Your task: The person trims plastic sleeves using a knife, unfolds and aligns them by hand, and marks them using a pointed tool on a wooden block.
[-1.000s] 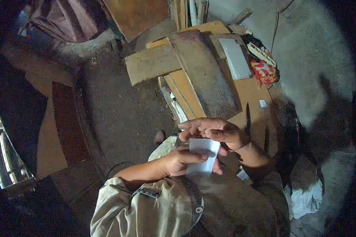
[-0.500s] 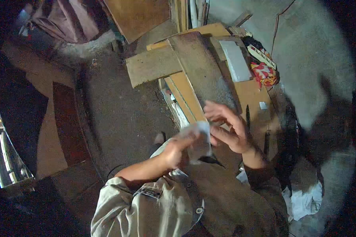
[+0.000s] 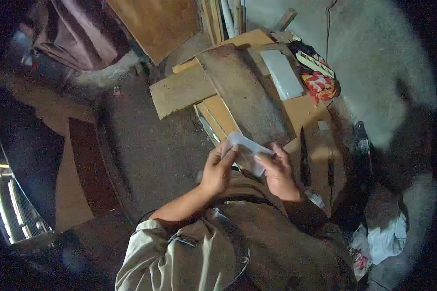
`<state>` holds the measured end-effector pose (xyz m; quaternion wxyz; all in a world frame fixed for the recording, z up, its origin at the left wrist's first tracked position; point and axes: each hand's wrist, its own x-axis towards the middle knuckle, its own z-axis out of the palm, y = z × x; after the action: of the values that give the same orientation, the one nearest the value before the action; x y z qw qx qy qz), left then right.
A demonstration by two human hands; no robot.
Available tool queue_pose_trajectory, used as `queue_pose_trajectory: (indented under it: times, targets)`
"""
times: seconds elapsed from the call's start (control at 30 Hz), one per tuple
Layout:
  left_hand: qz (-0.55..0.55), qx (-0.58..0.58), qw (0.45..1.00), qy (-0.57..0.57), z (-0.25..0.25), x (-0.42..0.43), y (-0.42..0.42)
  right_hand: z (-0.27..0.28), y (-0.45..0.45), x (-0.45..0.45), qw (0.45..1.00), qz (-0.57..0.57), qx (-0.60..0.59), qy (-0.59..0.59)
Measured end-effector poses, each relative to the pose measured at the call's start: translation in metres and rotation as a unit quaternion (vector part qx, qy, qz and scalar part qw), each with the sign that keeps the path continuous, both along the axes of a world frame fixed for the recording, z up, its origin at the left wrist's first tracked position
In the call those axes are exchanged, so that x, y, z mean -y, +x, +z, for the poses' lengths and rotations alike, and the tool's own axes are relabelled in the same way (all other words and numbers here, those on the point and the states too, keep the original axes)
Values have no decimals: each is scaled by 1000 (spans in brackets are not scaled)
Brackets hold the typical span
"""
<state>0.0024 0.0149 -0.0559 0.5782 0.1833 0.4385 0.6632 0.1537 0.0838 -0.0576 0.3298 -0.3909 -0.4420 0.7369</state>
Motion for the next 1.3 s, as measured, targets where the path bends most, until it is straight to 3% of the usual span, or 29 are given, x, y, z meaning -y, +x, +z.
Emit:
queue_pose_trajectory:
  times: [0.1, 0.23, 0.3, 0.37, 0.43, 0.5, 0.53, 0.57, 0.63, 0.7, 0.77, 0.8, 0.83, 0.9, 0.93, 1.03, 1.2, 1.3]
  targets:
    - [-50, -88, 995, -5, -3, -1, -10, 13, 1, -8, 998, -28, -4, 47]
    - [-84, -79, 993, 7, -1, -4, -3, -6, 5, -2, 996, -52, -9, 65]
    - [-14, -97, 995, -19, -19, -4, 9, -13, 2, 4, 992, -87, 19, 84]
    - [-37, -67, 997, -6, -20, -2, 3, -8, 4, 4, 997, -37, 24, 66]
    - [-99, -75, 991, -59, -15, -1, -7, -3, 3, 1, 996, -85, -4, 39]
    - [-139, -114, 980, -82, -4, -2, -16, 9, 11, -20, 979, 115, 94, 142]
    - [-172, -146, 974, -31, -7, -2, -18, 18, 11, -22, 954, 137, 161, 215]
    - [-205, -177, 962, 20, -10, -3, -18, 16, 12, -24, 953, 137, 162, 215]
    - [-224, -245, 942, 38, -13, -6, -16, 7, 14, -29, 907, 248, 186, 284]
    - [-242, -313, 917, 58, -18, -8, -14, -6, 13, -32, 895, 239, 215, 309]
    - [-138, -353, 925, 9, -29, -9, -13, -36, 15, -42, 880, 208, 190, 381]
    - [-113, -280, 953, 13, -34, -9, -13, -47, 15, -44, 891, 181, 208, 360]
    - [-113, -278, 954, 14, -39, -8, -15, -54, 14, -45, 901, 155, 225, 338]
    - [-77, -343, 935, -41, -46, -4, -22, -62, 11, -59, 873, 44, 267, 405]
    - [-97, -296, 945, -97, -44, -1, -25, -68, 9, -62, 829, -8, 302, 471]
    - [-92, -281, 954, -50, -81, 13, -26, -81, 13, -75, 827, 21, 388, 405]
    - [-73, -233, 966, -87, -95, 31, -19, -118, 15, -89, 787, -16, 404, 465]
    - [-62, -227, 969, -70, -108, 38, -16, -138, 20, -94, 754, 43, 450, 477]
